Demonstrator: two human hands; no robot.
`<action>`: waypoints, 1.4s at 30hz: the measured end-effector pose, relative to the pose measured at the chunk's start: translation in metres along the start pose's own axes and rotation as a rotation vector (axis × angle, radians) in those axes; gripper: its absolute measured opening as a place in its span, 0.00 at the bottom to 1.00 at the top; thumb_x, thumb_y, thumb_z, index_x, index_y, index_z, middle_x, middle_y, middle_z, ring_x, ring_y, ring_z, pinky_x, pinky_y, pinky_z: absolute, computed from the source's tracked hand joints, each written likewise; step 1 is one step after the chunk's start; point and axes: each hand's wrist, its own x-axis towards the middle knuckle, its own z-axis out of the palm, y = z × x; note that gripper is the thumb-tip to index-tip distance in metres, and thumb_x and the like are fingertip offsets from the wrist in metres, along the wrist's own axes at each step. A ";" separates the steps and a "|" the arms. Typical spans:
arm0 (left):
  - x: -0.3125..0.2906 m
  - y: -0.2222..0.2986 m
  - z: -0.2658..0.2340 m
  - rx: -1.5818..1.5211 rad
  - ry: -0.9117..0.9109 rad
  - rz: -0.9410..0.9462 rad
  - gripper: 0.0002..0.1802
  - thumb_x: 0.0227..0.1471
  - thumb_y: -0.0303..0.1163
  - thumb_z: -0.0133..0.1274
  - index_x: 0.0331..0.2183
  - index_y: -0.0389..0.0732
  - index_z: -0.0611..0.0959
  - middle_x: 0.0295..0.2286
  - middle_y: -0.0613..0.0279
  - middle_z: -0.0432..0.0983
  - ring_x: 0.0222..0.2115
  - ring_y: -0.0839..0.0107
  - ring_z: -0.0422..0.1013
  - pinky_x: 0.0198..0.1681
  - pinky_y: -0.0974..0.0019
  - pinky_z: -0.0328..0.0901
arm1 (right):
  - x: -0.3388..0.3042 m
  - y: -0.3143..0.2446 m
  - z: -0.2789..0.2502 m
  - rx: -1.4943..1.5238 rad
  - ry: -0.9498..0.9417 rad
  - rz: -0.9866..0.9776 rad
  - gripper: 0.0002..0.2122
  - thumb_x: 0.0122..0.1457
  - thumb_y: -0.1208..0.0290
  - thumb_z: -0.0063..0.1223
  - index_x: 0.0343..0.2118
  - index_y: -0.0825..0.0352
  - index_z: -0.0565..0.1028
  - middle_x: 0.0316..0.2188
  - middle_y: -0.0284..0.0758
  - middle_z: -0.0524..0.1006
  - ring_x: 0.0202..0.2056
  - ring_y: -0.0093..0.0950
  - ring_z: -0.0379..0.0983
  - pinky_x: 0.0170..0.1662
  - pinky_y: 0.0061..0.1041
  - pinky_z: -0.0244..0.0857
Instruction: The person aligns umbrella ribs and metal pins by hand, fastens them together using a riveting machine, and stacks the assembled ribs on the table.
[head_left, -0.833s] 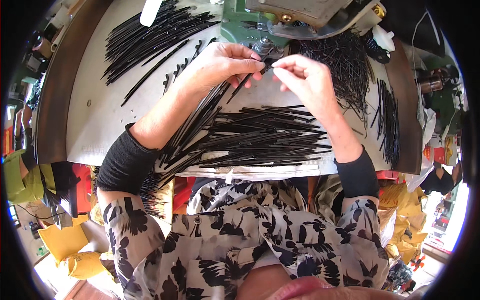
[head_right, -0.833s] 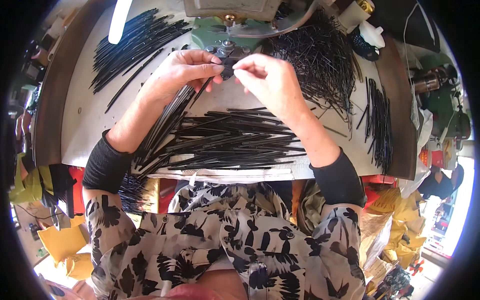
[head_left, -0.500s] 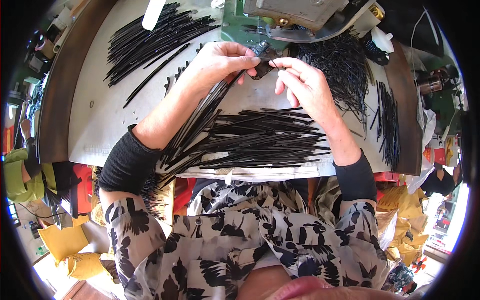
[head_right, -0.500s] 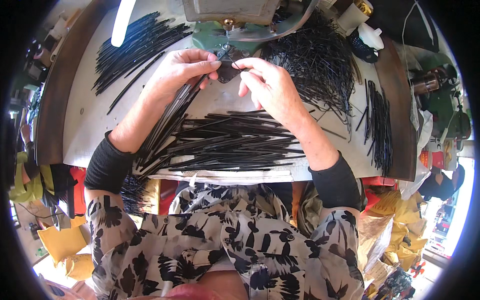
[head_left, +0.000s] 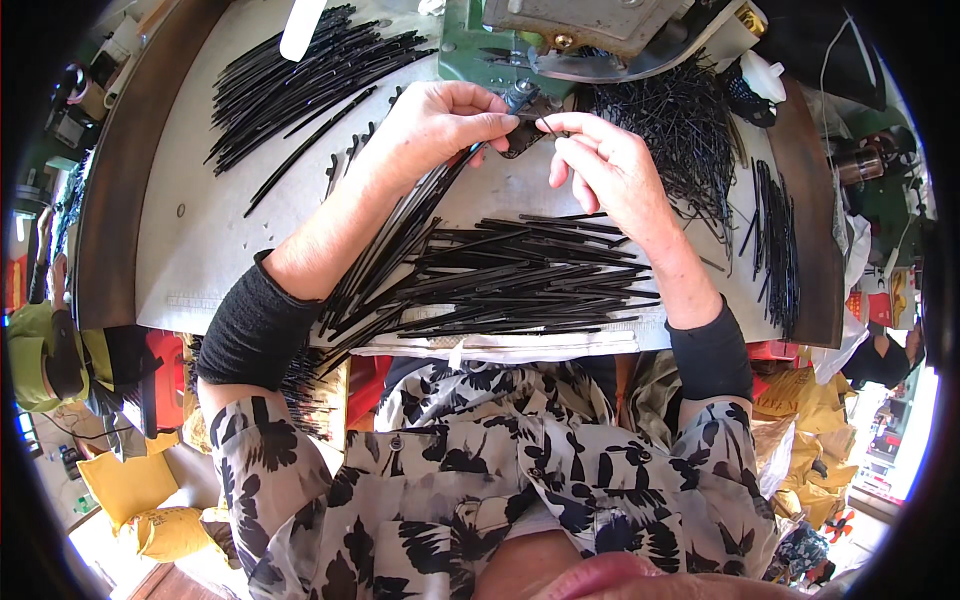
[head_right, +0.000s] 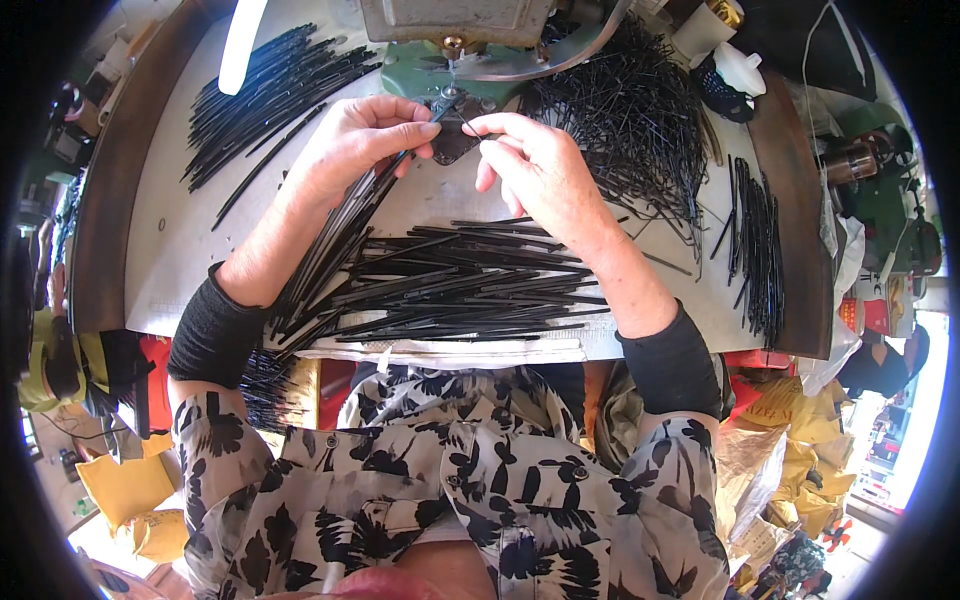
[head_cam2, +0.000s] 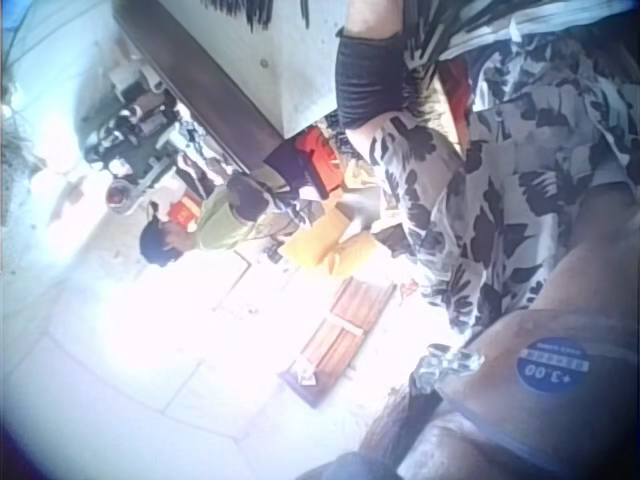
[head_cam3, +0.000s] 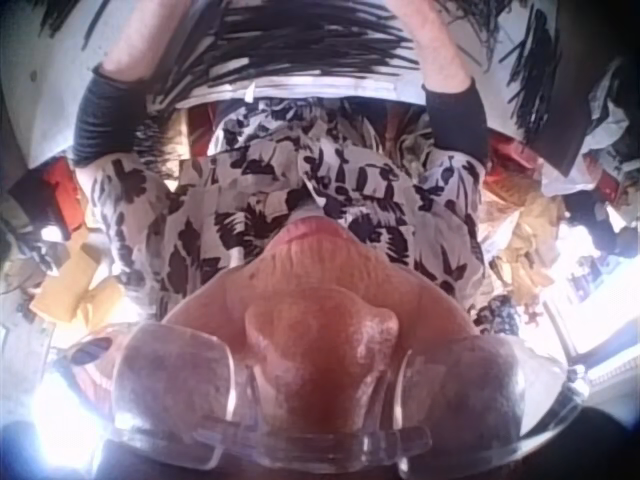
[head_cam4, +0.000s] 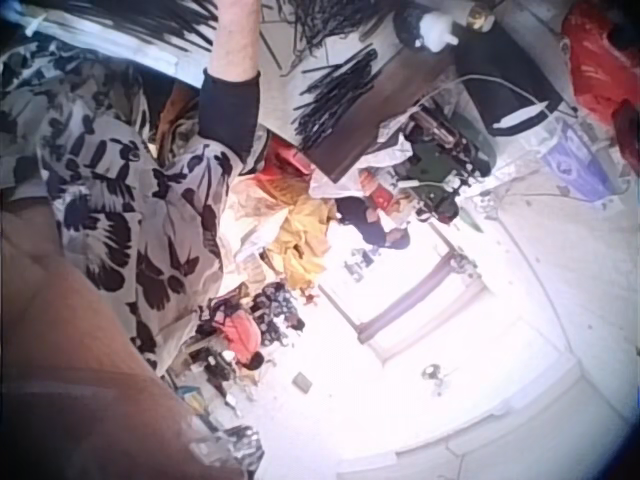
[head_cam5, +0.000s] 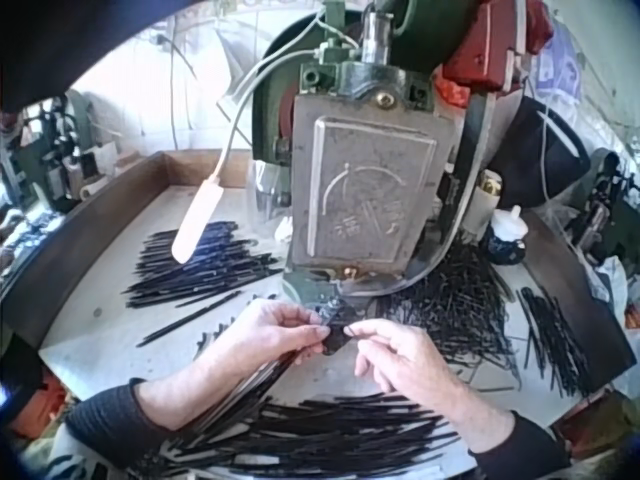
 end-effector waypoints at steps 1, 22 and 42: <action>0.001 0.000 0.000 0.045 0.015 0.023 0.12 0.48 0.34 0.57 0.34 0.37 0.81 0.21 0.67 0.76 0.18 0.84 0.67 0.21 0.82 0.60 | 0.000 -0.001 0.000 -0.002 0.000 -0.001 0.12 0.59 0.74 0.42 0.45 0.69 0.71 0.20 0.33 0.75 0.13 0.14 0.61 0.16 0.13 0.55; 0.011 0.013 -0.006 -0.080 -0.033 -0.080 0.15 0.50 0.38 0.54 0.32 0.34 0.81 0.12 0.70 0.67 0.09 0.86 0.56 0.12 0.80 0.48 | 0.014 -0.004 -0.007 0.275 -0.007 0.064 0.14 0.58 0.72 0.44 0.46 0.71 0.71 0.22 0.33 0.73 0.14 0.13 0.60 0.17 0.10 0.53; -0.015 0.010 0.008 0.813 0.084 0.392 0.14 0.48 0.42 0.53 0.29 0.41 0.83 0.18 0.54 0.75 0.19 0.58 0.72 0.25 0.63 0.66 | 0.020 0.020 -0.010 0.605 0.252 0.047 0.11 0.60 0.69 0.45 0.39 0.72 0.72 0.34 0.36 0.74 0.34 0.25 0.74 0.36 0.22 0.70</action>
